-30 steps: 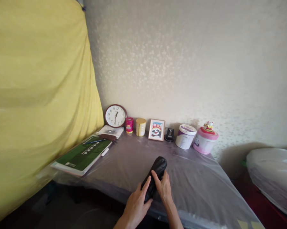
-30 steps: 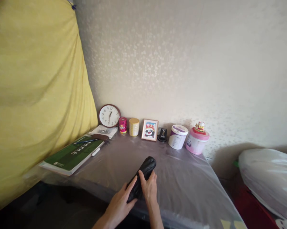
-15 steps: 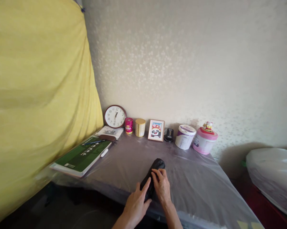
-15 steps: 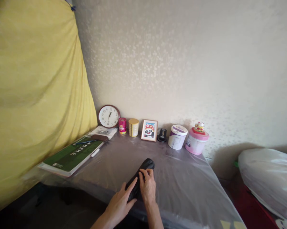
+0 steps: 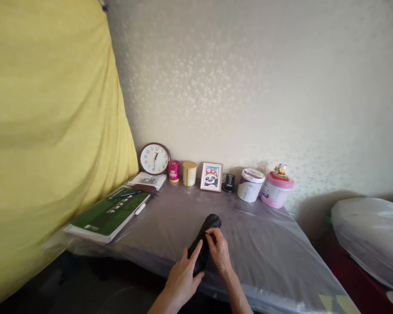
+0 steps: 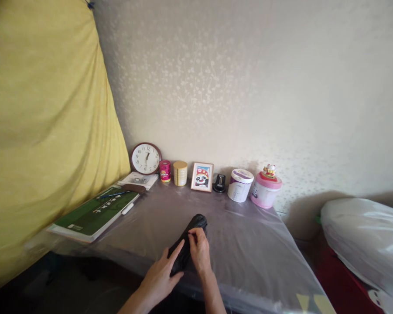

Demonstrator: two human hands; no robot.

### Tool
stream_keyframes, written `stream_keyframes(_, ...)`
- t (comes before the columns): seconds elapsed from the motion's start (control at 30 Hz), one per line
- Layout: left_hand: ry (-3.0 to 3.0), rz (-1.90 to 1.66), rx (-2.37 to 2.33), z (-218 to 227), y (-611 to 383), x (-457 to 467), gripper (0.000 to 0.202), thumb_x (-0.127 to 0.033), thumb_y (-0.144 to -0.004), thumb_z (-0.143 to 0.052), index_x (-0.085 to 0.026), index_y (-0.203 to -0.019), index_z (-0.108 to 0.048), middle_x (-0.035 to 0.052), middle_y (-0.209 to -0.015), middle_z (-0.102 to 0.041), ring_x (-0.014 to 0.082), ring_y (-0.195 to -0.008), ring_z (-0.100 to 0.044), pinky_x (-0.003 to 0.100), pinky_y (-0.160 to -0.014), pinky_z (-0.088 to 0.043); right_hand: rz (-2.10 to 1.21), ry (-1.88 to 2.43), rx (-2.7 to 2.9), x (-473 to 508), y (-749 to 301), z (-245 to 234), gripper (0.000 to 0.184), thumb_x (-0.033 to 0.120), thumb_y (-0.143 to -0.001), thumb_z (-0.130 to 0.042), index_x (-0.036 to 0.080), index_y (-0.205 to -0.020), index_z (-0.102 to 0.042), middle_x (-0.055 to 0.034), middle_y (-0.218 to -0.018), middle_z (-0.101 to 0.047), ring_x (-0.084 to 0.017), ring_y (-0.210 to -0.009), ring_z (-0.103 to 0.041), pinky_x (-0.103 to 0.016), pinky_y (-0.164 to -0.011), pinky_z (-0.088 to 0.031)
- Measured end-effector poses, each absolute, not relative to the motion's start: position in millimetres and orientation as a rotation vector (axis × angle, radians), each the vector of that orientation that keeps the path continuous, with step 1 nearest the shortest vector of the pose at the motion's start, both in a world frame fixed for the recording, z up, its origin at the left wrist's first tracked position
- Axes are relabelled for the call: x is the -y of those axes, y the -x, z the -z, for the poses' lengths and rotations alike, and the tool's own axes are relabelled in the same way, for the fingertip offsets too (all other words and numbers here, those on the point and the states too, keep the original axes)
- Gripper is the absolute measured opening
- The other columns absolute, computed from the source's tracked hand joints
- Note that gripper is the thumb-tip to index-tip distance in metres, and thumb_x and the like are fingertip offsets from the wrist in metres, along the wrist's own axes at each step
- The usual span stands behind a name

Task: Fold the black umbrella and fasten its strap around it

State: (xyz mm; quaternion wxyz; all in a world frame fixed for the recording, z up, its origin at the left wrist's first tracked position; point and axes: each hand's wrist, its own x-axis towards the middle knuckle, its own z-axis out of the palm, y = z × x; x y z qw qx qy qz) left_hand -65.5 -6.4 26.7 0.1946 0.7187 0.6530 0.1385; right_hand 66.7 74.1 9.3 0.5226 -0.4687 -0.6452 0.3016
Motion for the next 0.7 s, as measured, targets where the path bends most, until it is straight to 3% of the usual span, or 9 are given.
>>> stream_keyframes(0.17,-1.990,-0.380,-1.816,-28.7,65.7,5.6,0.068,-0.028,-0.079,-0.047,-0.034,-0.138,-0.013,0.0165,-0.130,-0.038,0.0274,-0.100,-0.056,0.035,-0.084,-0.042,-1.066,1.038,1.268,-70.2,-72.3,-7.9,0.031,0.046,-0.070,-0.061,0.018,-0.083,-0.058,-0.0010,-0.076,-0.056,-0.014,-0.068,-0.052,-0.025,-0.067,-0.045)
stream_keyframes(0.33,-2.000,-0.398,-1.820,-28.5,66.6,5.0,0.065,-0.028,-0.080,-0.044,-0.035,-0.138,-0.015,0.0147,-0.127,-0.040,0.0243,-0.096,-0.058,0.033,-0.082,-0.042,-1.242,0.943,1.284,-54.7,-84.4,-19.8,0.026,0.041,-0.069,-0.065,0.018,-0.080,-0.057,0.0011,-0.075,-0.053,-0.012,-0.066,-0.050,-0.024,-0.066,-0.044)
stream_keyframes(0.7,-2.099,-0.278,-1.858,-24.1,67.7,7.9,0.064,-0.022,-0.081,-0.044,-0.033,-0.138,-0.017,0.0188,-0.134,-0.034,0.0272,-0.098,-0.058,0.037,-0.084,-0.043,-1.272,0.970,1.419,-67.3,-69.9,-21.2,0.020,0.036,-0.076,-0.057,0.017,-0.079,-0.054,0.0032,-0.067,-0.050,-0.010,-0.060,-0.050,-0.022,-0.061,-0.040)
